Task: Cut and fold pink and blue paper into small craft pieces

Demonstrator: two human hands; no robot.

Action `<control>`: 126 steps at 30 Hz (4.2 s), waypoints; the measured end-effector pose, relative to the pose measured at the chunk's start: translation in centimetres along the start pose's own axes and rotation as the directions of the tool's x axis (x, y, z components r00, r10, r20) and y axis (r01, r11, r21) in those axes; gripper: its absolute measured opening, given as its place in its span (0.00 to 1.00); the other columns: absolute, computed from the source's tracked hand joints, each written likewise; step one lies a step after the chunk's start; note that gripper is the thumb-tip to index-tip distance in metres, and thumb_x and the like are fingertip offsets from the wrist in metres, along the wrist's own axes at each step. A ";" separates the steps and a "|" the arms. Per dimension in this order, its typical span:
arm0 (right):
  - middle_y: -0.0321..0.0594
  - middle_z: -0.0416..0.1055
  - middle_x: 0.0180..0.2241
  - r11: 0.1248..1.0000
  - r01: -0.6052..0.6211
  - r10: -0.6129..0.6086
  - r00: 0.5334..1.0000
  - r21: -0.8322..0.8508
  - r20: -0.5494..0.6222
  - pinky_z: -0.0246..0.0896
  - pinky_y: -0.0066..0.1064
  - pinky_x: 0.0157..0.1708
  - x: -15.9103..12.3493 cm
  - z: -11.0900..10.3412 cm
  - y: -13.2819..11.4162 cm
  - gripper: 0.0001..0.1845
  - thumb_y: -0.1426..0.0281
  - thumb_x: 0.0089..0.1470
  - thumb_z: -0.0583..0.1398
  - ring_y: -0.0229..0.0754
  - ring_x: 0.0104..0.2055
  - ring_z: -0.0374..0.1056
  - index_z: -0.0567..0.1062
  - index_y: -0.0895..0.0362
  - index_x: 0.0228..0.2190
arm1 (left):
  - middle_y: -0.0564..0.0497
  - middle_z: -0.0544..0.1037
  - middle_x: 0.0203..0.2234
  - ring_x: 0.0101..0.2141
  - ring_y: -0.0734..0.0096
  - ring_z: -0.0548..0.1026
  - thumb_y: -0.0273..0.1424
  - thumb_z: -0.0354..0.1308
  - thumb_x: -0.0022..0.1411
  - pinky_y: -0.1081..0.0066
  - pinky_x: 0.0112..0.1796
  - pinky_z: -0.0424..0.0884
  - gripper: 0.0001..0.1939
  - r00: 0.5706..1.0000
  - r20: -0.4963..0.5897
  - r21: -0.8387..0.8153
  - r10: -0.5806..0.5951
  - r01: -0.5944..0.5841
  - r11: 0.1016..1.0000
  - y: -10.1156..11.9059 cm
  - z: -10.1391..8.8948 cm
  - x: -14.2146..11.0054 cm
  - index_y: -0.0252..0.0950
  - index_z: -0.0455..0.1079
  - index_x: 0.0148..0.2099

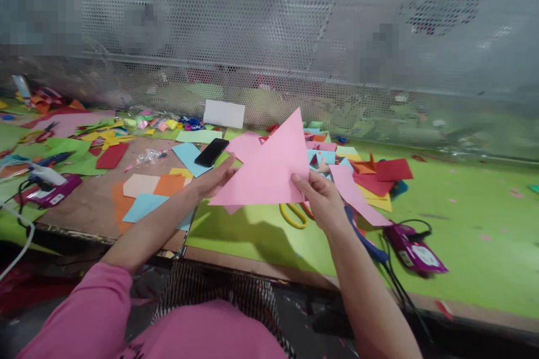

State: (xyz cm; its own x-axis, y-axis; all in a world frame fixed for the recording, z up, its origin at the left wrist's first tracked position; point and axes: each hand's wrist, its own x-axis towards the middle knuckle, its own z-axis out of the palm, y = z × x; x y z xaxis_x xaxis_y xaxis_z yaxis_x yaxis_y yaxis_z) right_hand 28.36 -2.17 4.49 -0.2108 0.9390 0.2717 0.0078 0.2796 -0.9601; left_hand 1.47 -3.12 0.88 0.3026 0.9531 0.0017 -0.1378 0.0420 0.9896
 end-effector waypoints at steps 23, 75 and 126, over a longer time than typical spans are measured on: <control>0.33 0.83 0.38 0.712 0.511 -0.701 0.562 -0.482 -0.439 0.71 0.51 0.46 -3.7 -1.0 -2.7 0.12 0.70 0.56 0.69 0.53 0.41 0.78 0.85 0.39 0.39 | 0.39 0.84 0.46 0.47 0.56 0.81 0.52 0.49 0.69 0.63 0.46 0.74 0.29 0.995 -0.062 0.624 0.075 -0.020 0.781 0.4 -3.6 -3.1 0.35 0.79 0.51; 0.30 0.59 0.22 0.974 -0.027 0.048 0.995 -0.225 0.090 0.47 0.30 0.28 -1.5 4.8 3.1 0.28 0.43 0.56 0.60 0.36 0.26 0.53 0.65 0.53 0.23 | 0.54 0.82 0.28 0.31 0.70 0.80 0.40 0.75 0.46 0.71 0.35 0.76 0.18 0.902 -0.424 -0.397 -0.082 -0.104 0.912 -3.1 0.4 -3.0 0.38 0.74 0.35; 0.34 0.73 0.24 0.953 -0.259 0.263 0.965 -0.158 0.010 0.57 0.29 0.27 -2.0 0.0 4.2 0.20 0.51 0.45 0.70 0.36 0.26 0.63 0.78 0.55 0.27 | 0.52 0.83 0.28 0.27 0.79 0.80 0.29 0.58 0.67 0.82 0.31 0.75 0.08 0.749 -0.649 -0.390 -0.135 -0.175 0.904 -0.7 -3.8 -2.5 0.35 0.77 0.36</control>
State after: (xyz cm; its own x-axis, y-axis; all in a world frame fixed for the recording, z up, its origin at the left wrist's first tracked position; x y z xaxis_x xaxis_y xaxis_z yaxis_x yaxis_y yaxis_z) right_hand 28.77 -2.91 -0.13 -0.2109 0.9775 0.0086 0.2160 0.0552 -0.9748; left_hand -2.75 -4.39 -0.34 -0.3669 0.9023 -0.2263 -0.5453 -0.0115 0.8382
